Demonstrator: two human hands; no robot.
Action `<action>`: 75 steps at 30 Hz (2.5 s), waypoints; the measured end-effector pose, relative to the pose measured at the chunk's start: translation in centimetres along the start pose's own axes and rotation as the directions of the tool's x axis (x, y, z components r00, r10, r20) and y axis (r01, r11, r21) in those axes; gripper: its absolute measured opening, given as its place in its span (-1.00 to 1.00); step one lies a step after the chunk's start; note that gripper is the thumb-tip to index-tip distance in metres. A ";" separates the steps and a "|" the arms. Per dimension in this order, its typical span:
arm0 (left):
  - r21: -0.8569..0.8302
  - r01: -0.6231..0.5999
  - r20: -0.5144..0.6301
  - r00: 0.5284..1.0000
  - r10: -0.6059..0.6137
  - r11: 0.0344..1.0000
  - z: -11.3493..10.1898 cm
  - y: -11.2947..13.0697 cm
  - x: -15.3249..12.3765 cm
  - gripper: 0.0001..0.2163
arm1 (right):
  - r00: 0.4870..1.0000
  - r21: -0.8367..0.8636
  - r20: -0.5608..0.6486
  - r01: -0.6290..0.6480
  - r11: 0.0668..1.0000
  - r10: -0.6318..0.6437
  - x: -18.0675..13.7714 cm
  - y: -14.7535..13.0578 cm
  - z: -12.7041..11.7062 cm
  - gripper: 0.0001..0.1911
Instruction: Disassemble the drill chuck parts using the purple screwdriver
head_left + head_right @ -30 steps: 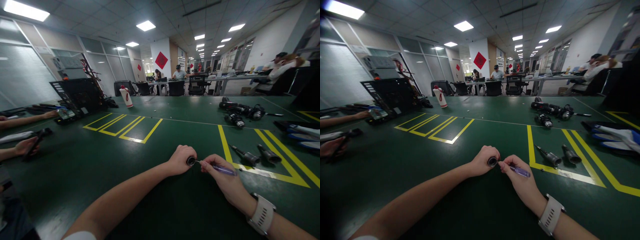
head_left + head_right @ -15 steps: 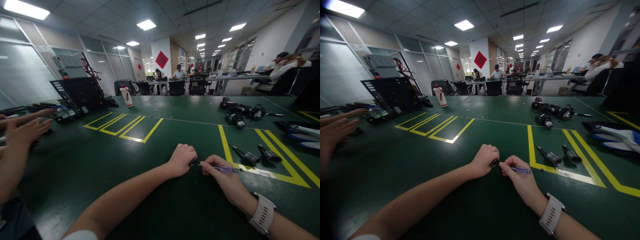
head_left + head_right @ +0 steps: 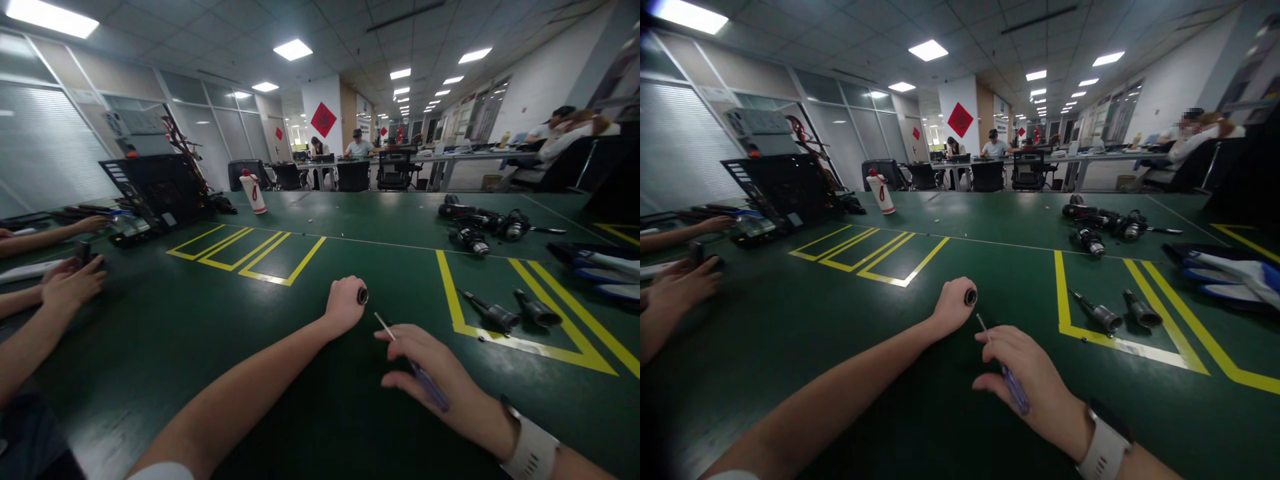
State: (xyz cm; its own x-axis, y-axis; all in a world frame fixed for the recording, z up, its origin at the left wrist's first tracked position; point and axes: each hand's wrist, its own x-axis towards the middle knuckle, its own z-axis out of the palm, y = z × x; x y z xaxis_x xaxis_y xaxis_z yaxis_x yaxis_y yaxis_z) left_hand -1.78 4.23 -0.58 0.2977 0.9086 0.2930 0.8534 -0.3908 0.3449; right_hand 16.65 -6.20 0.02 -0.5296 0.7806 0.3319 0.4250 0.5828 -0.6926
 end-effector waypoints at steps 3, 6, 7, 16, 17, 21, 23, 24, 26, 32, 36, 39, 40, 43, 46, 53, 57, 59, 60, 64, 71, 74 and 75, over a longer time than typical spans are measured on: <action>-0.014 0.044 -0.009 0.999 -0.044 0.999 0.1 -0.3 0.1 -0.91 | 0.969 -0.136 0.238 0.104 0.985 -0.069 0.0 -0.4 0.4 -0.79; -0.024 0.069 -0.014 0.997 -0.070 0.997 0.2 -0.3 0.2 -0.93 | 0.973 -0.184 0.230 0.066 0.981 -0.022 0.4 0.6 0.4 -0.81; -0.028 0.073 -0.013 0.997 -0.074 0.997 0.3 -0.3 0.2 -0.94 | 0.982 -0.191 0.187 0.042 0.981 -0.006 0.6 1.1 0.3 -0.82; -0.005 0.019 -0.051 0.998 -0.020 1.000 -0.2 0.2 -0.2 -0.85 | 0.994 -0.224 -0.031 -0.106 0.969 0.101 2.3 3.9 -0.1 -0.69; 0.020 0.001 -0.060 0.998 0.001 1.000 -0.2 0.4 -0.3 -0.82 | 0.994 -0.225 -0.027 -0.106 0.969 0.102 2.4 3.9 -0.1 -0.68; 0.101 -0.057 -0.023 0.998 0.059 0.993 -0.5 0.9 -0.8 -0.77 | 0.995 -0.221 0.005 -0.093 0.971 0.097 2.9 3.6 -0.1 -0.72; 0.126 -0.068 0.013 0.998 0.066 0.990 -0.7 1.0 -1.1 -0.76 | 0.996 -0.214 0.028 -0.082 0.973 0.090 3.4 3.2 -0.1 -0.81; 0.134 -0.069 0.030 0.997 0.065 0.989 -0.9 1.0 -1.3 -0.76 | 0.995 -0.209 0.040 -0.077 0.975 0.087 3.6 3.1 -0.1 -0.85; 0.137 -0.070 0.065 0.996 0.061 0.988 -1.2 1.0 -1.6 -0.76 | 0.995 -0.198 0.059 -0.069 0.978 0.082 4.1 2.8 -0.1 -0.89; 0.039 -0.132 0.238 0.964 0.119 0.991 -2.8 1.3 -1.9 -0.86 | 0.993 -0.148 0.061 -0.095 0.984 0.105 3.6 2.7 -0.6 -0.85; -0.080 -0.145 0.411 0.897 0.165 0.986 -3.9 2.0 -1.8 -0.76 | 0.987 -0.121 0.025 -0.154 0.981 0.158 2.5 2.8 -1.2 -0.87; -0.116 -0.128 0.500 0.849 0.169 0.985 -4.3 2.5 -2.0 -0.69 | 0.984 -0.112 0.003 -0.179 0.977 0.181 2.0 2.8 -1.2 -0.90; -0.116 -0.128 0.513 0.842 0.169 0.985 -4.3 2.6 -2.1 -0.68 | 0.983 -0.110 -0.002 -0.182 0.977 0.183 1.9 2.8 -1.1 -0.90; -0.114 -0.123 0.530 0.832 0.165 0.986 -4.2 2.9 -2.2 -0.67 | 0.984 -0.107 -0.010 -0.179 0.978 0.179 1.8 2.9 -0.7 -0.89; -0.116 -0.124 0.537 0.827 0.167 0.986 -4.1 2.9 -2.0 -0.68 | 0.985 -0.114 -0.023 -0.171 0.979 0.169 1.9 2.8 -0.4 -0.89; -0.104 -0.176 0.540 0.817 0.204 0.979 -5.0 2.4 -1.5 -0.67 | 0.989 -0.173 -0.047 -0.148 0.974 0.142 2.6 2.3 0.1 -0.91; -0.118 -0.182 0.529 0.820 0.217 0.976 -5.3 2.2 -1.4 -0.66 | 0.991 -0.215 -0.039 -0.132 0.968 0.126 3.2 2.5 0.7 -0.91; -0.130 -0.183 0.513 0.829 0.224 0.974 -5.3 2.1 -1.3 -0.65 | 0.991 -0.234 -0.032 -0.131 0.963 0.128 3.5 2.6 1.0 -0.93; -0.124 -0.180 0.504 0.836 0.218 0.976 -5.4 2.1 -1.3 -0.65 | 0.991 -0.245 -0.028 -0.131 0.961 0.128 3.7 2.6 1.2 -0.94; -0.056 -0.169 0.493 0.852 0.174 0.984 -5.9 2.0 -1.1 -0.66 | 0.992 -0.301 -0.007 -0.123 0.946 0.126 4.3 2.5 1.6 -0.88; -0.019 -0.201 0.539 0.823 0.179 0.979 -5.8 2.3 -1.3 -0.71 | 0.993 -0.416 0.016 -0.097 0.904 0.114 3.9 2.6 1.1 -0.81; -0.054 -0.201 0.531 0.824 0.199 0.978 -5.1 2.4 -1.3 -0.69 | 0.991 -0.465 0.008 -0.112 0.878 0.131 3.4 2.7 0.3 -0.80; -0.066 -0.216 0.521 0.825 0.219 0.974 -4.9 2.5 -1.3 -0.69 | 0.990 -0.479 0.007 -0.117 0.870 0.137 3.2 2.7 0.0 -0.79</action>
State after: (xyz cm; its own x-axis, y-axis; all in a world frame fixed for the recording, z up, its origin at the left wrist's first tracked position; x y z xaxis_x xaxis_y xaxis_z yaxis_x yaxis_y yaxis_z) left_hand -2.10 1.35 4.26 0.6551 0.7409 -0.1478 0.7385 -0.5868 0.3320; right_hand 16.09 -2.16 -0.79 -0.4711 0.8518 0.2293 0.7837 0.5234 -0.3344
